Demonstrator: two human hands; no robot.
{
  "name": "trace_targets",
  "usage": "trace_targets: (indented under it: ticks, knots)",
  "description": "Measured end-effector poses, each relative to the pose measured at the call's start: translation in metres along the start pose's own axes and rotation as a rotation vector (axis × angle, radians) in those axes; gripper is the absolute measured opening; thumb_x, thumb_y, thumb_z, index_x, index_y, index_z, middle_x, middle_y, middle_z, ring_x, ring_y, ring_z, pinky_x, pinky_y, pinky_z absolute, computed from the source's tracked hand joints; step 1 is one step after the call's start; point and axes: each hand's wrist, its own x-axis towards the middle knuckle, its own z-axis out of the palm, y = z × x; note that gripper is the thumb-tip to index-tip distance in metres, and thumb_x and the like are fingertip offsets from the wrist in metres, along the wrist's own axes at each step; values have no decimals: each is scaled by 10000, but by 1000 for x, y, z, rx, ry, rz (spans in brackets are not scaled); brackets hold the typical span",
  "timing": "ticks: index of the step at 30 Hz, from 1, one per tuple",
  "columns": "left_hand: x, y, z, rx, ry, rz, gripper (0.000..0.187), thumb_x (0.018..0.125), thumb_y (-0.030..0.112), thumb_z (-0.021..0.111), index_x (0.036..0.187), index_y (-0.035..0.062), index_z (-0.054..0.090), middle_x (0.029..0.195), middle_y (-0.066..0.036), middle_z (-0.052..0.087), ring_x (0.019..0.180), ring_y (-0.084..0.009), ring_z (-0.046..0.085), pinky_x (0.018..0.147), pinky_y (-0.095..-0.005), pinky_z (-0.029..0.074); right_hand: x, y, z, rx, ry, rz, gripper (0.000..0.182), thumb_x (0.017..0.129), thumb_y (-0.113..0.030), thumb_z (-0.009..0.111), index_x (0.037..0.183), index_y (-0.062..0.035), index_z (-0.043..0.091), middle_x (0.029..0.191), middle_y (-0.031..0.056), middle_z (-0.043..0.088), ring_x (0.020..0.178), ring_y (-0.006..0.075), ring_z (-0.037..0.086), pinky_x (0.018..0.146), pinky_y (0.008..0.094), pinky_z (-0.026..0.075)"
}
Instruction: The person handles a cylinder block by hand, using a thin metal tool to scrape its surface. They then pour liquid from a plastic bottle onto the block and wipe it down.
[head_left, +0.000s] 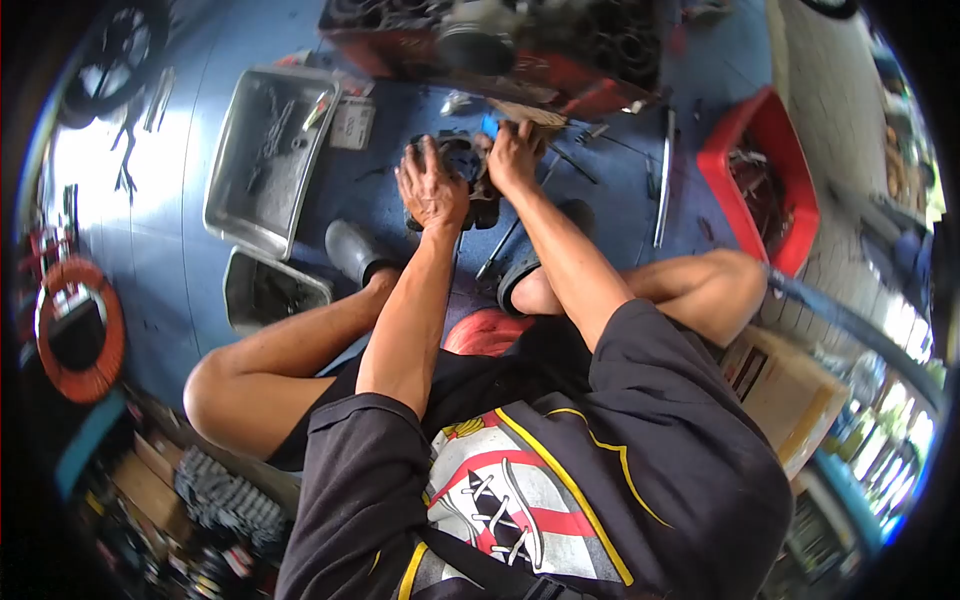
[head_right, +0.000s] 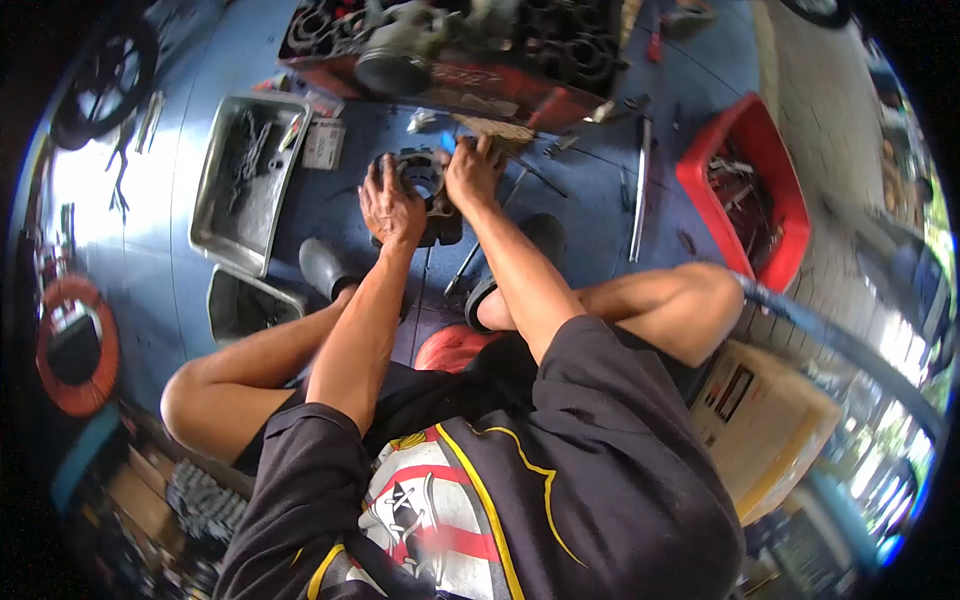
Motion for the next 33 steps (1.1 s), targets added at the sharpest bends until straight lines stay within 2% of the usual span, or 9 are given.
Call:
trace_targets:
  ticks: [2, 6, 8, 10, 12, 17, 22, 30, 33]
  knots:
    - [0, -2, 4, -23, -25, -24, 601, 804, 182, 618, 1384, 100, 484, 1374, -246, 484, 1262, -419, 458, 1120, -499, 293, -37, 0, -29, 39, -27, -66, 306, 817, -104, 589, 1120, -64, 574, 1346, 205, 392, 1275, 473, 355, 989, 646, 303]
    - [1, 0, 2, 1, -25, -40, 590, 814, 208, 621, 1384, 127, 491, 1371, -236, 490, 1254, -402, 468, 1115, -499, 297, -84, -6, -99, -88, -89, -220, 306, 825, -153, 655, 1104, -58, 572, 1335, 192, 402, 1264, 433, 383, 972, 632, 327]
    - [3, -3, -2, 4, -77, -12, 603, 820, 232, 626, 1392, 108, 479, 1377, -238, 484, 1269, -411, 454, 1117, -502, 291, -93, -9, -111, 140, -207, -81, 305, 838, -231, 695, 1050, -43, 582, 1296, 211, 452, 1182, 430, 490, 910, 565, 424]
    - [3, -8, -8, 12, -134, 2, 619, 826, 256, 631, 1399, 89, 467, 1384, -239, 479, 1284, -420, 439, 1120, -505, 285, -86, -4, -113, 334, -170, 187, 370, 826, -298, 732, 962, 9, 576, 1025, 252, 617, 901, 443, 623, 756, 495, 506]
    - [12, -17, -13, -68, -73, 295, 665, 866, 350, 616, 1416, 28, 425, 1392, -255, 466, 1322, -439, 394, 1129, -499, 271, -81, 9, -112, 292, -86, 287, 379, 821, -288, 739, 903, 46, 580, 820, 261, 658, 772, 448, 641, 714, 488, 515]
    - [42, -33, -2, -193, -350, 343, 668, 925, 440, 542, 1413, 3, 409, 1332, -244, 520, 1267, -429, 447, 1054, -492, 365, -71, 9, -84, 522, -86, 385, 258, 845, -258, 696, 861, -2, 677, 851, 213, 688, 828, 402, 662, 731, 467, 518]
    - [21, -46, 16, -125, 21, 502, 536, 930, 276, 545, 1332, -65, 451, 1202, -271, 564, 1066, -438, 536, 947, -498, 418, -74, -26, -28, 302, 15, 437, 310, 846, -265, 659, 940, 30, 645, 880, 263, 658, 875, 432, 639, 775, 495, 516]
    - [-34, 1, -50, -2, -111, -489, 722, 871, 465, 568, 1359, -50, 435, 1218, -284, 527, 1160, -426, 488, 1022, -463, 369, -59, -58, 5, 338, 66, 402, 269, 754, -208, 751, 913, -42, 611, 882, 210, 624, 917, 404, 588, 819, 489, 474]
    - [-47, -25, -41, 109, 134, -30, 695, 845, 382, 604, 1403, 5, 431, 1261, -296, 477, 1235, -472, 426, 1082, -514, 315, -72, -66, -16, 271, 87, 260, 243, 726, -154, 756, 910, -51, 634, 949, 226, 587, 891, 392, 578, 792, 482, 467]
